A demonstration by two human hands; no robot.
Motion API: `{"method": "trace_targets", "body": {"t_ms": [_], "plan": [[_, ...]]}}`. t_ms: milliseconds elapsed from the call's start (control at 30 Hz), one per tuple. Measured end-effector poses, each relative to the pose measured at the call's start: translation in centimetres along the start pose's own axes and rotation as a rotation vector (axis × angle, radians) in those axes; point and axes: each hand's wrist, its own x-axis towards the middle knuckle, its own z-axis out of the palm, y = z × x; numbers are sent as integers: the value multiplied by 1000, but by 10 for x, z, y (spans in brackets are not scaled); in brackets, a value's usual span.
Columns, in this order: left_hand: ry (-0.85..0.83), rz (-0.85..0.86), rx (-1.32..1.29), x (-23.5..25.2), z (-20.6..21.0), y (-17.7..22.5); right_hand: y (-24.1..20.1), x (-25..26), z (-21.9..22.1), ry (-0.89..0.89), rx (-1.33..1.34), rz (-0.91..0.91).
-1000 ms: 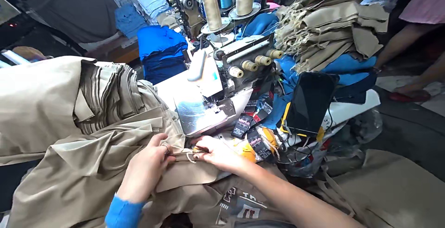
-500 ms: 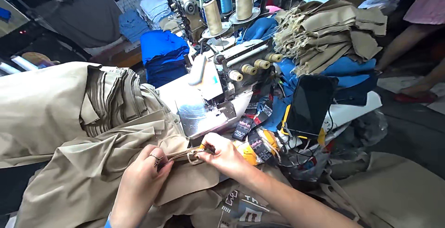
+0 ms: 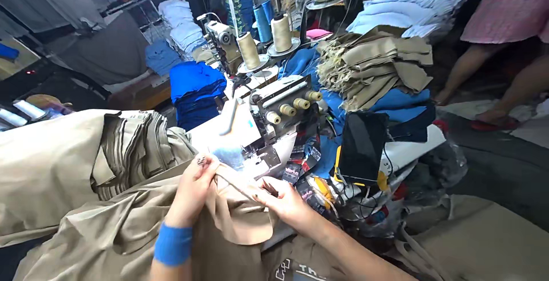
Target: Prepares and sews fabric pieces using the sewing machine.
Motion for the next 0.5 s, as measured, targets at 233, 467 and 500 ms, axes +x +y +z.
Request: {"method": "trace_targets", "body": {"t_ms": [233, 467, 500], "plan": [[46, -114, 408, 26, 75, 9, 21, -31, -36, 120, 99, 154], [145, -268, 440, 37, 83, 20, 17, -18, -36, 163, 46, 129], [151, -254, 467, 42, 83, 19, 17, -13, -35, 175, 38, 125]]}}
